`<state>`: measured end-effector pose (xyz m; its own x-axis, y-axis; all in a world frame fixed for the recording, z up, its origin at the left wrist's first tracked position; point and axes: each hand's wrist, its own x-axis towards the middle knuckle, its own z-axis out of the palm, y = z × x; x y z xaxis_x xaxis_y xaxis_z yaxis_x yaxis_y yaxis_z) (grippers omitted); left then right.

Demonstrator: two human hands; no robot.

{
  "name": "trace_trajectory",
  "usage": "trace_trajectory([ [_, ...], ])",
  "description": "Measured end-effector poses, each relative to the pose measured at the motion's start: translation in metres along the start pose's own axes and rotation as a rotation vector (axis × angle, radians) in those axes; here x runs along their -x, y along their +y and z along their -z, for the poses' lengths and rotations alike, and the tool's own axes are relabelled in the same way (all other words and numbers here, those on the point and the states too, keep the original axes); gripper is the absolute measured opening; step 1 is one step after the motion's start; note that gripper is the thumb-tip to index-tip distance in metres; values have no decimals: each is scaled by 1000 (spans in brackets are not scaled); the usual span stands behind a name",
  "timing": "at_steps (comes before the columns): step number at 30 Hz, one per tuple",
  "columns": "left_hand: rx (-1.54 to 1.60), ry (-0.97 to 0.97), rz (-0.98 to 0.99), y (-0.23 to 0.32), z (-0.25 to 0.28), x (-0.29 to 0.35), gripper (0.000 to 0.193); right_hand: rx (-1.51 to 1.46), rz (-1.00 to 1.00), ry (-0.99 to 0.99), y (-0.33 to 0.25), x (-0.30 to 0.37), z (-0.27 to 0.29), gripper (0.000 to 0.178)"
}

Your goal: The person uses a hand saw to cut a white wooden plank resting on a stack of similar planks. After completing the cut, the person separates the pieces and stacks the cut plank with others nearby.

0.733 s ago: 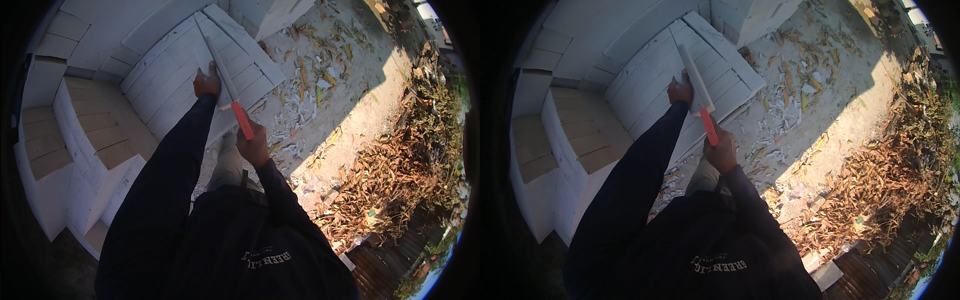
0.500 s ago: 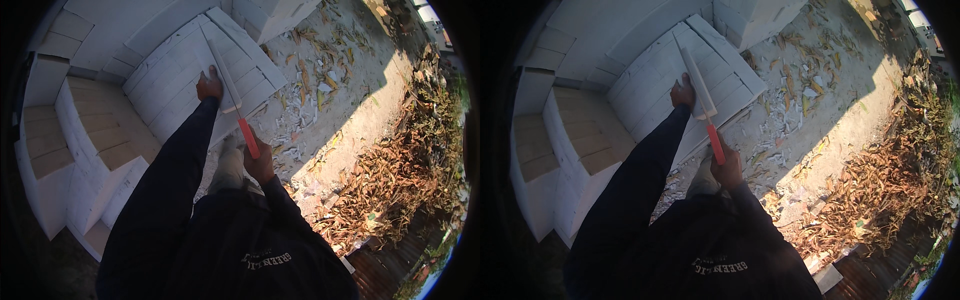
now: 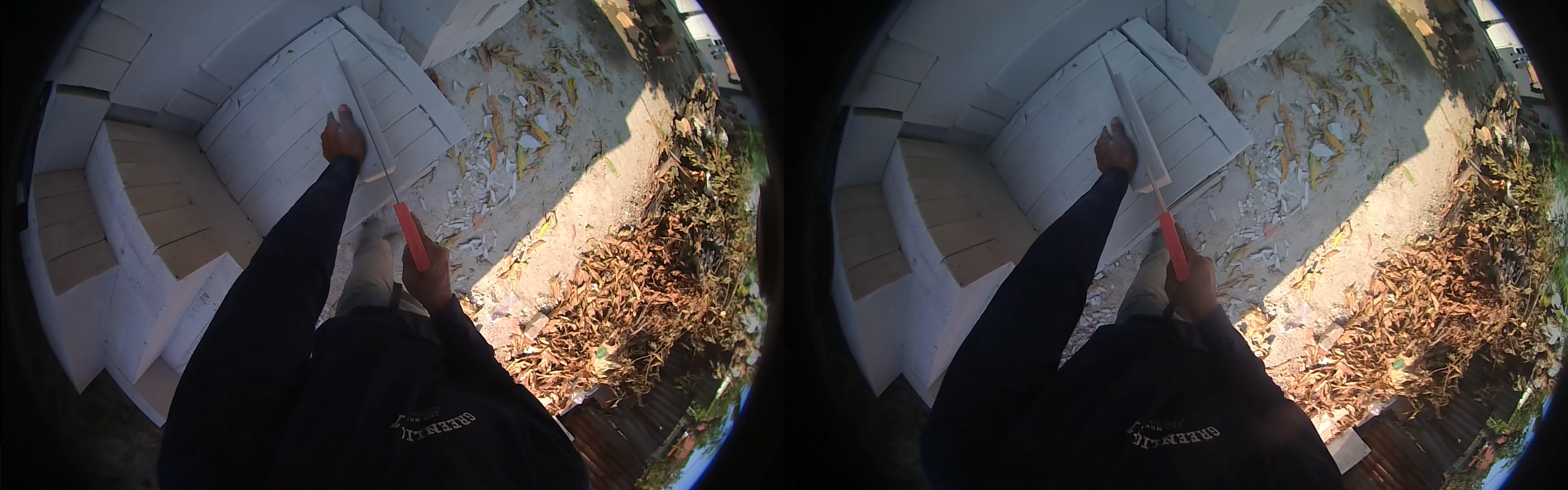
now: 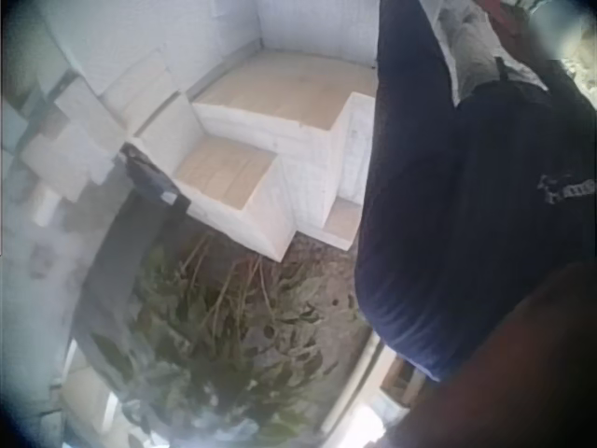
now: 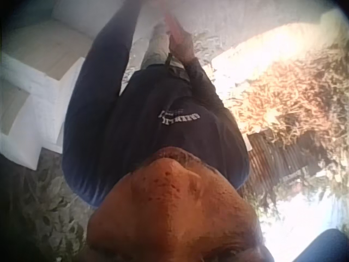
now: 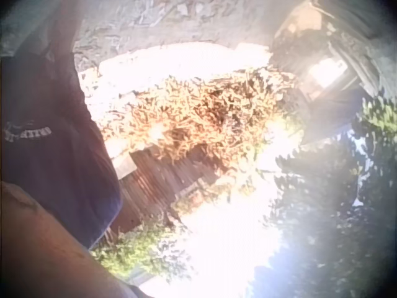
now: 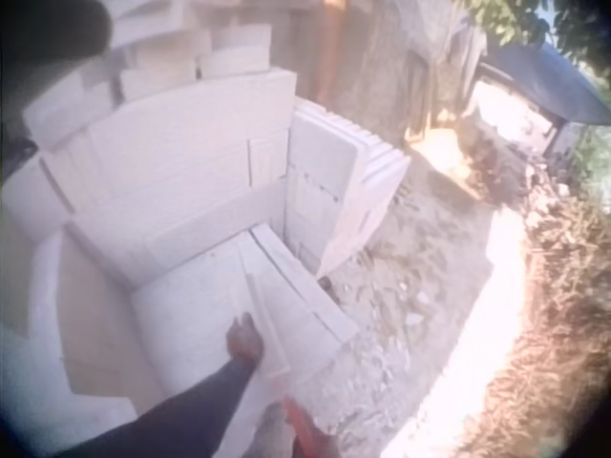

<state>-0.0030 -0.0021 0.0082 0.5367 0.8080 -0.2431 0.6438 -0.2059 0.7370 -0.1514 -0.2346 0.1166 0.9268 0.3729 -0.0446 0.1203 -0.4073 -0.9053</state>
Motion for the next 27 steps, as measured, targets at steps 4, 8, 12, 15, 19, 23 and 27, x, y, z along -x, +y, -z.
trace_trajectory([
  [4,-56,-72,15,7,-3,3,65,26,-37,-11,2,12,-2,70],
  [8,-87,-85,-1,4,-2,1,61,52,62,-11,4,-41,-16,55],
  [12,-90,-40,-17,6,0,7,60,23,52,-60,7,-46,-4,46],
  [15,-67,-49,4,8,0,8,60,-7,38,-11,9,-11,-1,58],
  [19,-71,-73,-3,5,0,5,60,-5,156,87,10,0,-4,59],
  [23,-57,-66,4,6,-2,4,60,46,56,-36,3,-56,-18,59],
  [27,-64,-52,-12,2,-4,1,60,45,18,-31,2,-47,-14,60],
])
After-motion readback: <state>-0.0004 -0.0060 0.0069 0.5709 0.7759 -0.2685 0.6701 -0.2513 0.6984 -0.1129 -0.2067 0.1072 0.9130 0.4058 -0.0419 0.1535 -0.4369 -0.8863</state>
